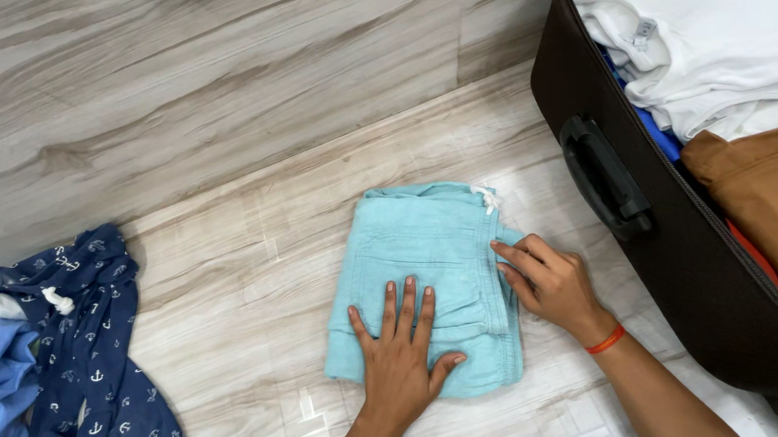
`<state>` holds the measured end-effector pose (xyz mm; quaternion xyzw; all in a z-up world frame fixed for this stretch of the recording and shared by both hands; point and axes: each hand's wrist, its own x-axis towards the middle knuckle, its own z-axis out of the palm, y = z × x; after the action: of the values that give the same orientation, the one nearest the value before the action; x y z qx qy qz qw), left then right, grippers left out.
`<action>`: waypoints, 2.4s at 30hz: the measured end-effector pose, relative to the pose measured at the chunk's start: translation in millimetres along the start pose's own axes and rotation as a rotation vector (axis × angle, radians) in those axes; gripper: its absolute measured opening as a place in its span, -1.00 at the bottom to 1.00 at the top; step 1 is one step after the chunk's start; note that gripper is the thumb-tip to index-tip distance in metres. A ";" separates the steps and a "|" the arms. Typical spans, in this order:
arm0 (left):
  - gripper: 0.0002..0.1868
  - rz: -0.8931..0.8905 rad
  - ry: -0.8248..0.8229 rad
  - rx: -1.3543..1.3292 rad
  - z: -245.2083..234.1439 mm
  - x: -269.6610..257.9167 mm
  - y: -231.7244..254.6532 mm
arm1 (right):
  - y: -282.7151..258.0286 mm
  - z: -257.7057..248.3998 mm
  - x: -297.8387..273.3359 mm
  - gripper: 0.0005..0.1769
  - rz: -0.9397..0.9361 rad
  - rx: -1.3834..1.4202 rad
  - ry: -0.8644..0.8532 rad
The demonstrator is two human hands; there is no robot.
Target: The person unzips a suitcase, removes several items of clothing including shorts, shirts, and a pair of pants, and folds each item one by one on a flat surface.
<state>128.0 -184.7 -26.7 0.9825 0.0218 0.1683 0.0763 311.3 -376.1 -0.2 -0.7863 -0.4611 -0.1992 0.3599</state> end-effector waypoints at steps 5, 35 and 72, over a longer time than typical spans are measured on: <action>-0.05 -0.006 -0.009 0.002 2.4 -2.0 -1.1 | -2.8 -1.2 -5.2 -0.77 0.023 0.029 -0.011; -0.08 -0.016 0.029 -0.028 6.9 0.8 3.0 | 0.7 8.7 -10.1 -0.86 -0.035 0.128 -0.037; -0.03 -0.001 0.021 0.025 14.3 -10.2 -2.6 | 10.1 21.6 -22.8 -0.13 0.384 -0.234 -0.171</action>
<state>123.1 -184.9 -43.8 0.9816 0.0252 0.1784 0.0640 308.3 -376.4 -33.0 -0.9098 -0.3058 -0.1119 0.2574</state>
